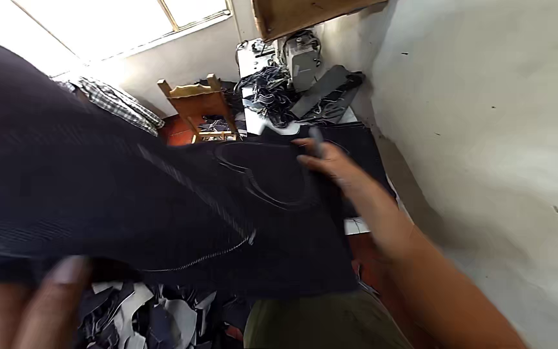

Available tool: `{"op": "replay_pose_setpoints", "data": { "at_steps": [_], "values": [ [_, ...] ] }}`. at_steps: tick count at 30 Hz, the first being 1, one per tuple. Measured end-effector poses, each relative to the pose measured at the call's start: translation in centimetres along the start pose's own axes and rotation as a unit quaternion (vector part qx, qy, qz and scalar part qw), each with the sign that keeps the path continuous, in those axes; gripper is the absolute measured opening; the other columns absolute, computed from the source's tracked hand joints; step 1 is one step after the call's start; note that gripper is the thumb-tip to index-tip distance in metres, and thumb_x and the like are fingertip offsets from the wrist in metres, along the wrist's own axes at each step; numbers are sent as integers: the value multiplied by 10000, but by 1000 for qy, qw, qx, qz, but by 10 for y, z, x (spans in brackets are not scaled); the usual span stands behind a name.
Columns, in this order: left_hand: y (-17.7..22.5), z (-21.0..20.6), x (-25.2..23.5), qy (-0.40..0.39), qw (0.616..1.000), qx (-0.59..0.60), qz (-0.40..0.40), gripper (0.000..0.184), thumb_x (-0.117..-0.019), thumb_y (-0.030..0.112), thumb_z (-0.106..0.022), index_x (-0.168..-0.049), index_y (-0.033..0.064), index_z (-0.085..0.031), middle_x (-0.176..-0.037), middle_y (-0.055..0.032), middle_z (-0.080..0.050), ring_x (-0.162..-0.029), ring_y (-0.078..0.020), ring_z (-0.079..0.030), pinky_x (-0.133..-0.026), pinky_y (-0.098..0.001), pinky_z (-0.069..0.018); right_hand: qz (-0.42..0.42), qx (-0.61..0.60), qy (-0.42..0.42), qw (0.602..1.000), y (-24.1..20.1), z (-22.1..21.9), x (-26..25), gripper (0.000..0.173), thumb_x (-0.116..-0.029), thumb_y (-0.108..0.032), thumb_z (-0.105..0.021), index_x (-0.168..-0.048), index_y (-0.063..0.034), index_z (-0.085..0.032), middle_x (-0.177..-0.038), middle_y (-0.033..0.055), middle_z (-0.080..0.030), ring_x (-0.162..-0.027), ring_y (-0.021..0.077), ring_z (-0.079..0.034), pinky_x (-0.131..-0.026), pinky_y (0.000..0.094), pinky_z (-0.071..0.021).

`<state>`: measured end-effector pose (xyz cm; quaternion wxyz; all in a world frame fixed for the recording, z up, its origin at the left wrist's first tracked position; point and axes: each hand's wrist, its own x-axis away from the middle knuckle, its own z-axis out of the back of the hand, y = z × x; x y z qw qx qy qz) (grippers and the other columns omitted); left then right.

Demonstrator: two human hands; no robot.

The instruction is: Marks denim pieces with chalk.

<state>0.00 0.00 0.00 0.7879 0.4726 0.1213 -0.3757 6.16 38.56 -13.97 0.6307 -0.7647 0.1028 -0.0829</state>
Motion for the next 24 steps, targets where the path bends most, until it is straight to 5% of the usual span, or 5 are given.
{"op": "replay_pose_setpoints", "data": {
  "at_steps": [6,9,13,18,24],
  "values": [
    [-68,-150,11,71,989,93,89,585,-955,291,-708,-1448,136,-434,-1306,84,-638,-1179,-32,-625,-1034,-298,-544,76,245,199,946,-50,153,60,799,-715,-36,-794,-1413,-229,-457,-1041,-141,-718,-846,-35,-702,-746,192,-618],
    [-112,-236,-1,26,973,18,227,751,-984,303,-678,-1565,2,-309,-1344,-163,-631,-1160,-197,-668,-1029,-445,-550,17,332,235,913,-28,196,33,871,-669,-19,-848,-1438,-108,-448,-1178,57,-660,-978,82,-674,-868,340,-596],
    [-172,-338,23,-112,896,-145,404,936,-970,515,-666,-1622,41,-191,-986,-295,-708,-908,-480,-709,-847,-671,-547,-134,484,212,838,83,263,-17,1005,-710,-137,-952,-1521,15,-379,-1218,339,-637,-1036,535,-645,-870,735,-497],
    [-169,-354,3,-238,812,-245,472,1160,-873,608,-735,-1630,22,-79,-1056,-278,-705,-1006,-461,-700,-895,-636,-543,-193,523,125,820,129,180,-42,817,-887,-452,-788,-1538,-106,-437,-987,308,-693,-886,527,-674,-766,726,-518],
    [-165,-340,-14,-274,797,-242,481,1124,-906,720,-597,-1637,41,-81,-1076,-257,-712,-1022,-432,-703,-913,-630,-540,-259,579,33,773,204,129,-73,999,-802,-697,-746,-1626,-361,-291,-944,236,-729,-859,460,-702,-722,650,-538]
  ]
}}
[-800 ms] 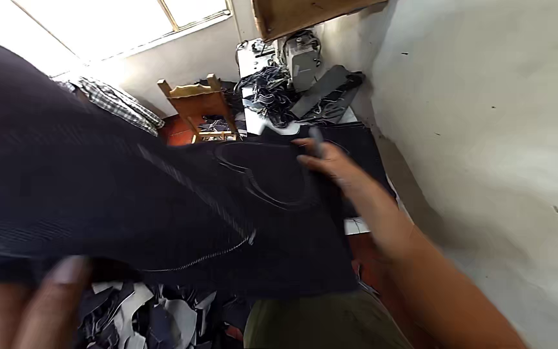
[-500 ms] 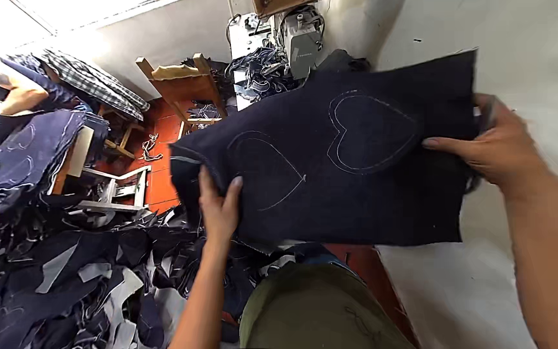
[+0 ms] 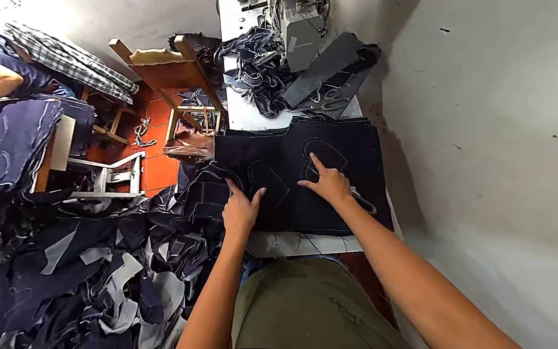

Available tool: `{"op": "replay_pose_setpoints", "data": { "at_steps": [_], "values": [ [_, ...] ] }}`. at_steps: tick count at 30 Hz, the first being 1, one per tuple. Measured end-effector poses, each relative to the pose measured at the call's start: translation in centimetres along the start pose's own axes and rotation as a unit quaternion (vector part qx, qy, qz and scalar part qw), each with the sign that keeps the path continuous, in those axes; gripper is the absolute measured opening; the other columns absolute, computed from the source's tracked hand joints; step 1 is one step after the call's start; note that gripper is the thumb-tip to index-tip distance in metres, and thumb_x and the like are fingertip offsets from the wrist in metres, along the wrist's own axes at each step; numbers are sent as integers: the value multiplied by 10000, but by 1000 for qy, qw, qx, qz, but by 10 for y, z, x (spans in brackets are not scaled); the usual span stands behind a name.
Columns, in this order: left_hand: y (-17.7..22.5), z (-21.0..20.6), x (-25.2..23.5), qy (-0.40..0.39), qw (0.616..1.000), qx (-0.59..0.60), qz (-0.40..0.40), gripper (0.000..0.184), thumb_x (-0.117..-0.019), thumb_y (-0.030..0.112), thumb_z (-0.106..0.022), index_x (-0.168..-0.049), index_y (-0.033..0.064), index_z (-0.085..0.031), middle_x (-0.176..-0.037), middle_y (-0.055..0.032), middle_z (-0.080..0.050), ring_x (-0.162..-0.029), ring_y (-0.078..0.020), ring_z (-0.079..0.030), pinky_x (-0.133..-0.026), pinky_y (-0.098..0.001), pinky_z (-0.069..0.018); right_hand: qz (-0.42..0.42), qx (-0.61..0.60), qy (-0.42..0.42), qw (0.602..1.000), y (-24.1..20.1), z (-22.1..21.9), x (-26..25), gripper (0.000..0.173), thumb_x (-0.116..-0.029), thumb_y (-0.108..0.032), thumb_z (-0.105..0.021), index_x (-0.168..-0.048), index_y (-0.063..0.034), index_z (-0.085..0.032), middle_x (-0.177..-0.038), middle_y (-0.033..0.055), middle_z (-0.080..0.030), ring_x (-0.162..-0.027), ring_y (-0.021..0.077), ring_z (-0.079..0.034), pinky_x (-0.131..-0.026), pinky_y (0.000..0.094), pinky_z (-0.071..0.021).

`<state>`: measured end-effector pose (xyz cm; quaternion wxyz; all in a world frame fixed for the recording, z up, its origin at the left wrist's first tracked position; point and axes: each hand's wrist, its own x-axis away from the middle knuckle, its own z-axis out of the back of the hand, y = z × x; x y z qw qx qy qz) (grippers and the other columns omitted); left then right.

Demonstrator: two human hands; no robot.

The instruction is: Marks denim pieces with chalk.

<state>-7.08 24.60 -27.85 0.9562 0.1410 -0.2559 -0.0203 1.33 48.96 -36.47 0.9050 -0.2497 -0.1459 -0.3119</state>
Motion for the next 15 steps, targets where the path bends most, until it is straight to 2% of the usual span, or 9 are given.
{"op": "replay_pose_setpoints", "data": {
  "at_steps": [2,3,4,5,6,7,9,13,15],
  "values": [
    [-48,-7,1,106,981,93,-136,790,-1009,565,-552,-1544,4,-401,-887,-185,-721,-804,-340,-713,-788,-572,-584,-12,-5,-7,1000,5,2,-6,1012,-771,-669,-797,-1614,-370,-323,-957,249,-727,-864,470,-700,-721,661,-536],
    [-81,-17,-1,183,954,129,-197,579,-1052,441,-511,-1402,-17,-575,-822,-122,-731,-719,-250,-717,-719,-492,-611,-9,-12,-9,1000,7,3,-6,1006,-761,-641,-822,-1605,-372,-344,-958,257,-724,-860,476,-697,-716,673,-534],
    [-112,-27,-5,247,934,155,-208,426,-1070,316,-474,-1215,-23,-687,-800,-96,-732,-697,-201,-721,-694,-434,-628,-11,-17,-12,1000,7,5,-6,1001,-753,-619,-841,-1597,-382,-358,-969,263,-720,-866,485,-692,-717,681,-529],
    [-138,-36,-9,281,934,159,-152,369,-1069,229,-450,-1058,-35,-708,-760,-116,-709,-677,-218,-711,-674,-430,-612,-12,-16,-10,1000,5,6,-6,996,-749,-609,-850,-1592,-386,-368,-974,269,-718,-867,494,-687,-715,688,-524],
    [-157,-40,-14,232,960,145,-65,364,-1089,189,-431,-1082,-69,-688,-856,-197,-719,-803,-314,-727,-785,-510,-589,-13,-11,-7,1000,4,7,-6,993,-750,-608,-849,-1591,-388,-368,-972,271,-716,-865,499,-683,-713,689,-520],
    [-171,-43,-25,124,985,120,2,358,-1097,184,-427,-1191,-65,-666,-1046,-239,-725,-1017,-363,-716,-951,-553,-547,-9,-3,-4,1000,4,6,-7,992,-754,-608,-846,-1592,-384,-366,-964,274,-716,-860,504,-682,-711,691,-518],
    [-179,-51,-51,-74,996,41,-6,326,-1057,117,-488,-1296,-55,-628,-1293,-256,-653,-1261,-377,-614,-1113,-547,-454,3,9,3,1000,4,5,-7,990,-767,-595,-842,-1600,-353,-365,-946,294,-709,-842,524,-674,-700,702,-511],
    [-161,-78,-77,-320,937,-143,-12,345,-1029,168,-565,-1278,-58,-643,-1343,-278,-621,-1297,-436,-571,-1085,-617,-434,18,38,1,999,7,4,-8,1006,-783,-587,-834,-1616,-336,-330,-935,317,-698,-826,540,-670,-697,709,-507],
    [-168,-95,-83,-324,934,-150,-21,330,-1018,143,-566,-1289,-31,-641,-1349,-270,-620,-1274,-442,-588,-1043,-645,-463,14,45,-3,999,3,6,-10,1007,-789,-580,-831,-1621,-336,-318,-947,321,-696,-847,544,-668,-718,710,-507]
  ]
}}
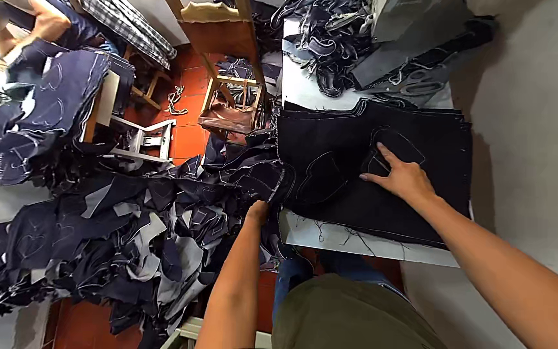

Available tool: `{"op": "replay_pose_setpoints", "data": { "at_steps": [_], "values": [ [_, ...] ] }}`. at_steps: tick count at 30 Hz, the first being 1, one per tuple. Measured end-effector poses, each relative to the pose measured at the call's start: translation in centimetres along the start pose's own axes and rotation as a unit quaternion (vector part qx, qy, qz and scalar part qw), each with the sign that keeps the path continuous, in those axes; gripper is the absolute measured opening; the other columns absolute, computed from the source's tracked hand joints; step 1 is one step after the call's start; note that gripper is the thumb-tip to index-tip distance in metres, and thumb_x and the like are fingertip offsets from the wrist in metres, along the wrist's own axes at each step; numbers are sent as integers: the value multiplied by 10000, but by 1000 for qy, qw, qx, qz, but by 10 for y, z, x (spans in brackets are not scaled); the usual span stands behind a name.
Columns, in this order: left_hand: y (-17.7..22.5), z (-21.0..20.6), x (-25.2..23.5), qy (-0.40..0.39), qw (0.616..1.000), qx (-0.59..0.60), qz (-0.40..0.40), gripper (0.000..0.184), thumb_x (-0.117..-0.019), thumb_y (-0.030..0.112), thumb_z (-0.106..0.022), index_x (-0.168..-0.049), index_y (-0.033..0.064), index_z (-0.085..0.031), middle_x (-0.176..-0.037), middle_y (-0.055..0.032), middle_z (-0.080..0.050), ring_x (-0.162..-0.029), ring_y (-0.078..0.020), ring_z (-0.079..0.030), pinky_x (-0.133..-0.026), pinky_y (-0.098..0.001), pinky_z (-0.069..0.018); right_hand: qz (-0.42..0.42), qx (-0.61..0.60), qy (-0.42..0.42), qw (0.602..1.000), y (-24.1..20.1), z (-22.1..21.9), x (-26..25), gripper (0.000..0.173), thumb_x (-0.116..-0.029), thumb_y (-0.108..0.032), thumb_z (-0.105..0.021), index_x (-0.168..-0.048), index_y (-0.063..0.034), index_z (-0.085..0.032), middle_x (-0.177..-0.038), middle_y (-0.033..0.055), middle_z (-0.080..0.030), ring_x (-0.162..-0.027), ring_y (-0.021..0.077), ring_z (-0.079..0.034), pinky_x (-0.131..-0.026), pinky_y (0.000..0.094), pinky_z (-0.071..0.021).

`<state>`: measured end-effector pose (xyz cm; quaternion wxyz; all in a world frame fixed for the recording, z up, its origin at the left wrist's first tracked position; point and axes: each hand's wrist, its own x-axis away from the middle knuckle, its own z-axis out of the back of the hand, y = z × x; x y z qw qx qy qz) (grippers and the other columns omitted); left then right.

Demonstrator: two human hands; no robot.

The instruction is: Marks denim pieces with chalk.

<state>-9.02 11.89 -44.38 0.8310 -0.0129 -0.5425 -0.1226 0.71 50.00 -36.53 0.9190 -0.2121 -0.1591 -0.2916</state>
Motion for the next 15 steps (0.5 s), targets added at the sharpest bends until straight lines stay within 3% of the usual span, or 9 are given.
{"op": "replay_pose_setpoints", "data": {
  "at_steps": [3,5,6,7,9,10,12,13,15],
  "values": [
    [-25,-30,1,118,992,-3,-54,455,-988,97,-555,-1436,165,-587,-1485,-162,-536,-1357,-360,-536,-1081,-601,-462,2,13,-1,1000,-1,0,0,1015,-796,-574,-825,-1628,-310,-306,-961,334,-692,-873,547,-670,-749,706,-509],
    [-53,-53,16,213,970,21,-112,398,-987,169,-572,-1376,118,-640,-1505,-155,-530,-1445,-313,-452,-1221,-552,-300,7,15,-10,1000,1,0,-2,1028,-802,-554,-828,-1635,-287,-286,-979,347,-687,-889,554,-666,-771,707,-505],
    [-66,-61,29,246,958,43,-141,391,-979,251,-600,-1319,73,-670,-1508,-166,-526,-1453,-303,-444,-1247,-517,-268,8,17,-24,1000,2,2,-3,1044,-814,-545,-821,-1645,-275,-249,-991,352,-682,-901,554,-664,-783,706,-507],
    [-76,-65,44,262,949,60,-166,408,-974,327,-633,-1254,37,-696,-1495,-179,-530,-1421,-304,-481,-1230,-488,-321,6,18,-45,999,1,5,-3,1062,-831,-541,-805,-1657,-267,-197,-1012,352,-678,-920,548,-663,-800,704,-511],
    [-87,-63,80,260,942,50,-207,512,-988,476,-625,-1097,-18,-705,-1323,-215,-624,-1207,-336,-641,-1046,-504,-514,10,12,-84,996,-3,11,2,997,-916,-544,-708,-1660,-186,-149,-1065,349,-669,-975,535,-658,-847,698,-509],
    [-87,-61,96,250,942,30,-223,581,-990,539,-594,-1024,-33,-694,-1172,-221,-674,-1083,-354,-683,-958,-531,-541,26,7,-87,996,-7,15,11,849,-989,-509,-622,-1622,-90,-242,-1091,347,-663,-1012,529,-657,-874,696,-505],
    [-83,-50,126,228,945,-7,-234,647,-983,614,-545,-999,-22,-665,-979,-211,-703,-949,-372,-702,-870,-570,-536,87,18,-64,994,-24,22,39,463,-1078,-332,-505,-1327,57,-547,-1091,314,-659,-1042,494,-660,-895,669,-516],
    [-79,-43,138,214,948,-10,-234,646,-971,624,-552,-1047,-10,-656,-938,-211,-701,-929,-383,-700,-864,-583,-532,127,45,-67,989,-37,23,58,367,-1083,-263,-491,-1212,58,-612,-1074,294,-664,-1034,477,-666,-890,653,-527],
    [-69,-30,161,173,958,-11,-230,612,-943,594,-616,-1162,23,-647,-960,-219,-701,-961,-403,-691,-891,-606,-525,195,96,-95,971,-71,15,98,308,-1059,-254,-547,-1129,19,-672,-1031,260,-691,-995,450,-686,-857,631,-543]
  ]
}}
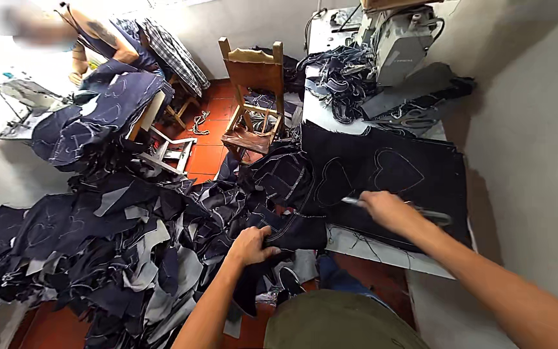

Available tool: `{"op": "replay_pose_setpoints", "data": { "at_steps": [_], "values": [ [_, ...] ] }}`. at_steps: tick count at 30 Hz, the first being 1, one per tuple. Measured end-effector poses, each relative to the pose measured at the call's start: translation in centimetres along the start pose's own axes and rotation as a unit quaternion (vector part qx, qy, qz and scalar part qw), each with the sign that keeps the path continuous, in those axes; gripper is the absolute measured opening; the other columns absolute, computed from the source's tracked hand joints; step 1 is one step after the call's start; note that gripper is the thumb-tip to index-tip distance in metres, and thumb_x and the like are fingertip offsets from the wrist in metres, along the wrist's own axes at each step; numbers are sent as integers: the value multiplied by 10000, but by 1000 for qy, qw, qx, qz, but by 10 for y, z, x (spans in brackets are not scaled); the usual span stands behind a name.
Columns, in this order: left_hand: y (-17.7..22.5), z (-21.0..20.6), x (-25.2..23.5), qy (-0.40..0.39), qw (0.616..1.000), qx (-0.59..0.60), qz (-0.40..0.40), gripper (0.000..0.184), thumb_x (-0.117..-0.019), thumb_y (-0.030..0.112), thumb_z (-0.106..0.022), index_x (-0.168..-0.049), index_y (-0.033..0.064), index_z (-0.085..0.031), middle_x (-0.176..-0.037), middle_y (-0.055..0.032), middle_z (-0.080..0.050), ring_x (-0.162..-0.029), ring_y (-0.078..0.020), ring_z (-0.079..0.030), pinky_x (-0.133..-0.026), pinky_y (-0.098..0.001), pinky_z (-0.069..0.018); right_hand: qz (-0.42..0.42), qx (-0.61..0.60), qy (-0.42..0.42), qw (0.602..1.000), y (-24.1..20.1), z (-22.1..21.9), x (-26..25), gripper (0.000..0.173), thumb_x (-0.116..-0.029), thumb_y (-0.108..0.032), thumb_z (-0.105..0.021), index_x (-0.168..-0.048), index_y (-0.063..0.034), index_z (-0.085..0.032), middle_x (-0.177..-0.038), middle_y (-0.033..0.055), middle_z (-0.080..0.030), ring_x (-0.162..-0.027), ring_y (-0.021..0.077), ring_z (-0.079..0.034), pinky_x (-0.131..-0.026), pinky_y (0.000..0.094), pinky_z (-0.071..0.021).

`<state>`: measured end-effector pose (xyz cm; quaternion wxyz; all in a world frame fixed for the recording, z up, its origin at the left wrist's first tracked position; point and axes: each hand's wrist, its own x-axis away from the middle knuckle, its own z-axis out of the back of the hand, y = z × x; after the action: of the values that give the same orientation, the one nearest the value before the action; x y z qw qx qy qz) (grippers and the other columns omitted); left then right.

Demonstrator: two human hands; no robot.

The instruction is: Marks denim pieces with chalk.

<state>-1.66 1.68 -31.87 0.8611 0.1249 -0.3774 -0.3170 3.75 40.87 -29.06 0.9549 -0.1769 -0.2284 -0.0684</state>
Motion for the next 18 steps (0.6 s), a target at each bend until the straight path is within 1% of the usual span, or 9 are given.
{"op": "replay_pose_setpoints", "data": {
  "at_steps": [2,4,6,9,11,13,15,17,18],
  "values": [
    [16,16,6,-49,999,-10,0,547,-932,511,-672,-1205,37,-659,-1041,-229,-706,-1037,-413,-681,-931,-626,-514,27,26,-30,999,-53,-12,14,320,-1042,-256,-589,-1180,31,-628,-1043,271,-687,-1008,461,-685,-859,624,-544],
    [30,29,7,-81,997,-20,6,504,-918,445,-719,-1181,17,-678,-1092,-246,-698,-1093,-424,-660,-963,-638,-496,61,59,-35,996,-92,-24,15,277,-1056,-145,-522,-1238,56,-580,-1101,296,-672,-1061,480,-671,-870,613,-543],
    [37,34,6,-97,995,-30,11,494,-913,429,-732,-1154,0,-685,-1100,-251,-693,-1102,-423,-655,-967,-637,-494,109,95,-21,989,-110,-38,11,274,-1045,-31,-425,-1259,70,-563,-1141,304,-652,-1098,484,-654,-867,597,-545],
    [42,35,6,-110,993,-42,5,514,-924,452,-717,-1137,-14,-689,-1087,-255,-691,-1083,-422,-659,-954,-637,-500,167,131,28,977,-120,-56,4,268,-1044,-5,-373,-1213,87,-560,-1141,289,-642,-1109,455,-649,-876,553,-546],
    [44,34,7,-109,993,-40,-12,490,-917,424,-719,-1119,-21,-685,-1067,-258,-690,-1056,-422,-662,-934,-638,-502,158,137,29,977,-125,-57,8,295,-1059,-12,-340,-1215,104,-561,-1151,301,-642,-1116,462,-647,-887,553,-538],
    [44,31,8,-103,994,-27,-24,454,-901,370,-711,-1126,-23,-683,-1072,-258,-690,-1059,-423,-663,-933,-644,-502,124,136,-18,983,-130,-48,13,314,-1067,-40,-325,-1248,92,-546,-1174,309,-633,-1128,471,-640,-879,568,-535],
    [40,29,14,-91,995,3,-44,393,-918,317,-645,-1090,-35,-687,-1031,-256,-691,-1023,-415,-668,-913,-633,-502,95,132,-48,985,-131,-38,19,325,-1079,-94,-331,-1266,69,-541,-1176,300,-636,-1123,467,-645,-874,579,-533],
    [32,28,31,-51,992,73,-84,346,-957,261,-549,-1016,-50,-689,-931,-228,-683,-924,-362,-665,-866,-579,-501,104,91,-2,990,-117,-31,22,334,-1097,-193,-376,-1230,38,-578,-1111,279,-663,-1057,458,-670,-852,590,-535],
    [29,29,46,-12,985,122,-118,344,-967,252,-519,-974,-44,-694,-869,-189,-678,-856,-298,-659,-830,-523,-510,121,36,34,991,-103,-27,25,342,-1100,-248,-421,-1193,21,-610,-1054,262,-679,-1006,447,-687,-837,599,-542]
  ]
}}
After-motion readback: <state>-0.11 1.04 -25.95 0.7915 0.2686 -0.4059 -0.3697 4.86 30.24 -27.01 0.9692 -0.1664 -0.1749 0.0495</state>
